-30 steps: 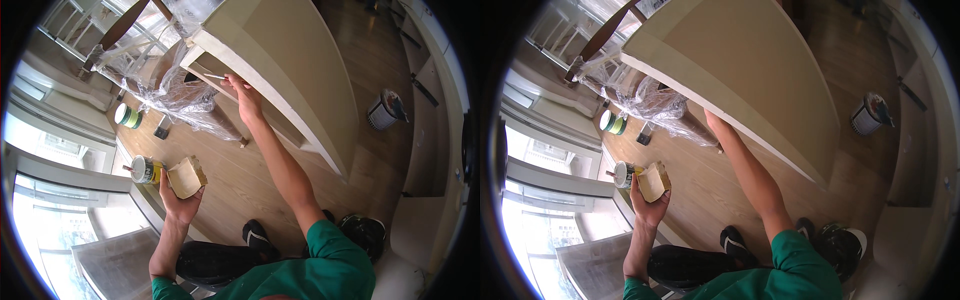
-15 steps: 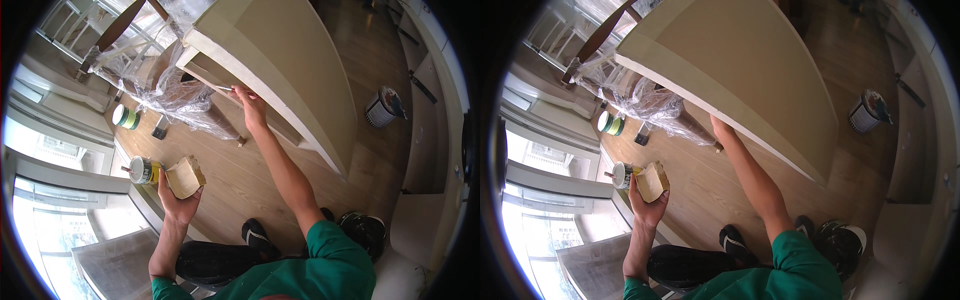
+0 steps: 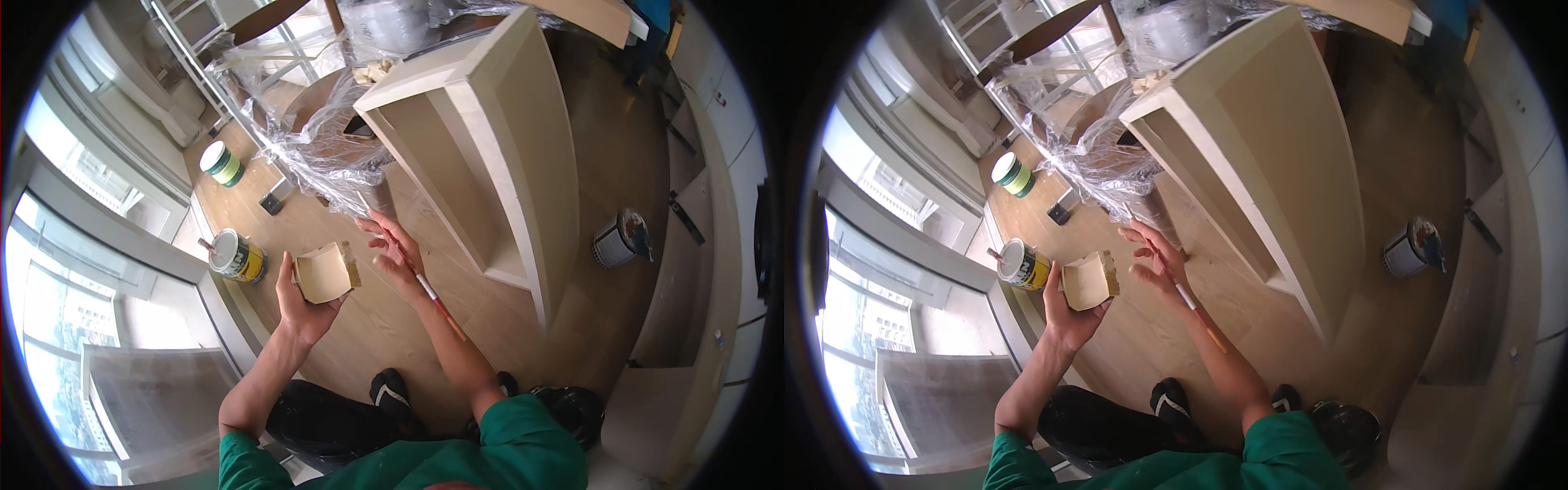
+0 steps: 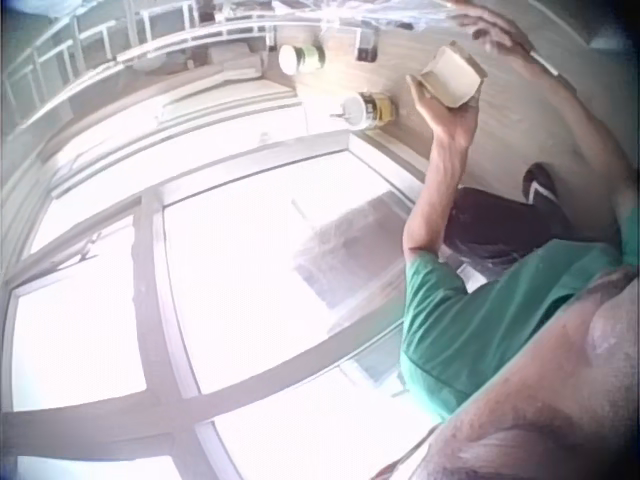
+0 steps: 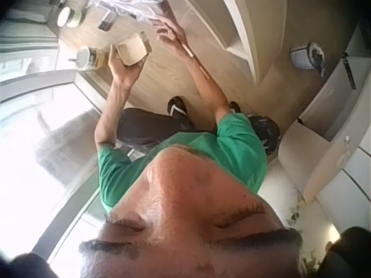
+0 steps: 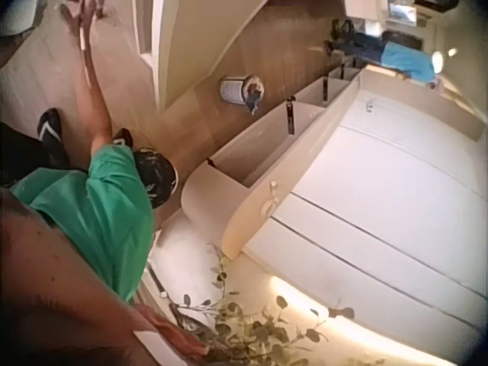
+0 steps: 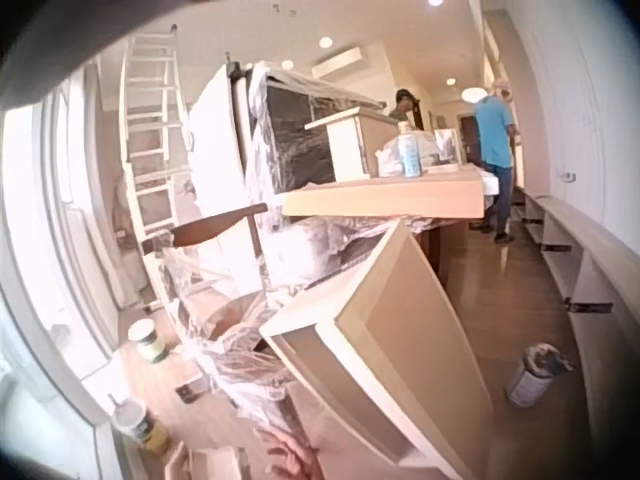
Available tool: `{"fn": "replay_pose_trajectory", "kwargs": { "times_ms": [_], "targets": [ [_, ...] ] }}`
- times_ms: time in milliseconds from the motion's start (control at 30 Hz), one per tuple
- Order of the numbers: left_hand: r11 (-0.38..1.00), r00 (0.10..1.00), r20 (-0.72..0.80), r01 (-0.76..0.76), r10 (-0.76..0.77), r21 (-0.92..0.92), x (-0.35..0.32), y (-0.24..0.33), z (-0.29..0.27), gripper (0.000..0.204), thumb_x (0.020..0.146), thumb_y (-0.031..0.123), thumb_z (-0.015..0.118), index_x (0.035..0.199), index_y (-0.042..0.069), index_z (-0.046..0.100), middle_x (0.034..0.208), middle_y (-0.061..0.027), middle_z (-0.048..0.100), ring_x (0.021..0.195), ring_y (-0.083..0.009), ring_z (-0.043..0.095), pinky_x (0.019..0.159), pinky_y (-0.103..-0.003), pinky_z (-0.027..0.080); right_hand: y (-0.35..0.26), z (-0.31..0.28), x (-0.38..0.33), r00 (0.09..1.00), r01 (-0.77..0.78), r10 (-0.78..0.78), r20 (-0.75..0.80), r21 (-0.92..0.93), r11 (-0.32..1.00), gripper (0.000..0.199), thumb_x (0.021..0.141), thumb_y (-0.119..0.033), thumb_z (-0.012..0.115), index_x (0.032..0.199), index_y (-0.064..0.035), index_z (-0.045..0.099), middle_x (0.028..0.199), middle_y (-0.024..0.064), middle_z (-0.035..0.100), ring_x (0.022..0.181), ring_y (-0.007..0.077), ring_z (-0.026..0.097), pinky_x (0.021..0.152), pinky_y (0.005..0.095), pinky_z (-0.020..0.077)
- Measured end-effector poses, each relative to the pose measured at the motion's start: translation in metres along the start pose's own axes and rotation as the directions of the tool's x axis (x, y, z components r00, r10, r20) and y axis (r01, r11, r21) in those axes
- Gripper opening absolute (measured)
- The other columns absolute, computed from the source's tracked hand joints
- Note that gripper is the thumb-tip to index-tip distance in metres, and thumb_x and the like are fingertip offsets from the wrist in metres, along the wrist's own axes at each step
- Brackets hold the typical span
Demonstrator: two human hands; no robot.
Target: The person paints a wooden furniture component using a thin brush and a small container of white paint, applying it to the edges and inner surfaces while sitting on the floor.
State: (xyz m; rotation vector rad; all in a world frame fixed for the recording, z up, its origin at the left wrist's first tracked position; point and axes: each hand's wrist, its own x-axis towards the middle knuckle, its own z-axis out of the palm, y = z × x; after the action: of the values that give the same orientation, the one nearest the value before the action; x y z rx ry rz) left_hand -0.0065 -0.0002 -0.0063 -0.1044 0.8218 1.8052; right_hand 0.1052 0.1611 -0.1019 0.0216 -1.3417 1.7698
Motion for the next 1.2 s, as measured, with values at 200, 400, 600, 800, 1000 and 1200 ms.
{"fn": "replay_pose_trajectory", "kwargs": {
  "times_ms": [200, 400, 600, 800, 1000, 1200],
  "targets": [
    [0.999, 0.999, 0.025, 0.044, -0.044, -0.013, -0.008, 0.004, 0.004, 0.070, 0.106, 0.062, 0.035, 0.142, 0.005, 0.050, 0.136, -0.0134, 0.061, 0.121, -0.0297, 0.063, 0.100, -0.046, 0.054, -0.037, 0.034, 0.000, 0.950, -0.085, 0.130, 0.284, -0.165, 0.983, 0.127, 0.064, -0.035, 0.101, 0.160, 0.0025, 0.027, 0.154, 0.0234, 0.048, 0.146, 0.0303, 0.044, 0.122, 0.0444, 0.0330],
    [0.995, 0.996, 0.039, 0.079, -0.082, 0.059, -0.020, 0.005, 0.015, 0.078, 0.105, 0.068, 0.028, 0.146, 0.004, 0.046, 0.142, -0.0147, 0.055, 0.130, -0.0295, 0.057, 0.109, -0.048, 0.049, -0.057, 0.026, 0.011, 0.906, -0.145, 0.259, 0.334, -0.329, 0.933, 0.121, 0.065, -0.033, 0.101, 0.158, 0.0029, 0.032, 0.151, 0.0198, 0.052, 0.142, 0.0266, 0.049, 0.120, 0.0407, 0.0345],
    [0.993, 0.948, 0.297, 0.114, -0.116, 0.025, -0.056, 0.018, 0.030, 0.090, 0.103, 0.072, 0.025, 0.155, 0.000, 0.034, 0.149, -0.0173, 0.051, 0.136, -0.0313, 0.054, 0.111, -0.049, 0.048, -0.114, 0.046, 0.037, 0.912, -0.113, 0.243, 0.332, -0.365, 0.924, 0.111, 0.069, -0.034, 0.097, 0.155, 0.0038, 0.039, 0.138, 0.0172, 0.060, 0.131, 0.0245, 0.056, 0.114, 0.0388, 0.0402],
    [0.940, 0.973, 0.226, -0.124, 0.052, 0.318, -0.002, 0.011, 0.019, 0.064, 0.109, 0.045, 0.028, 0.154, 0.001, 0.040, 0.150, -0.0176, 0.052, 0.131, -0.0301, 0.058, 0.113, -0.047, 0.045, -0.205, 0.074, 0.050, 0.883, 0.069, 0.111, 0.456, -0.360, 0.930, 0.117, 0.066, -0.026, 0.098, 0.158, 0.0053, 0.032, 0.137, 0.0153, 0.057, 0.130, 0.0241, 0.056, 0.112, 0.0378, 0.0408],
    [-0.206, 0.575, 0.680, -0.675, 0.455, 0.708, 0.135, 0.007, 0.016, 0.083, 0.083, -0.003, 0.054, 0.161, 0.005, 0.028, 0.126, -0.0248, 0.056, 0.116, -0.0382, 0.058, 0.104, -0.046, 0.047, -0.289, 0.033, 0.000, 0.952, 0.216, -0.108, 0.287, -0.378, 0.900, 0.136, 0.059, -0.060, 0.094, 0.157, 0.0089, 0.029, 0.133, 0.0190, 0.059, 0.120, 0.0247, 0.062, 0.104, 0.0382, 0.0498],
    [-0.501, 0.452, 0.726, -0.528, 0.518, 0.686, 0.191, 0.014, 0.072, 0.097, 0.076, 0.000, 0.059, 0.164, 0.005, 0.019, 0.133, -0.0275, 0.049, 0.121, -0.0460, 0.048, 0.110, -0.050, 0.039, -0.323, -0.007, -0.070, 0.996, 0.094, -0.090, 0.027, -0.419, 0.903, 0.134, 0.066, -0.064, 0.089, 0.159, 0.0054, 0.023, 0.137, 0.0219, 0.056, 0.123, 0.0277, 0.062, 0.109, 0.0419, 0.0521]
  ]
}}
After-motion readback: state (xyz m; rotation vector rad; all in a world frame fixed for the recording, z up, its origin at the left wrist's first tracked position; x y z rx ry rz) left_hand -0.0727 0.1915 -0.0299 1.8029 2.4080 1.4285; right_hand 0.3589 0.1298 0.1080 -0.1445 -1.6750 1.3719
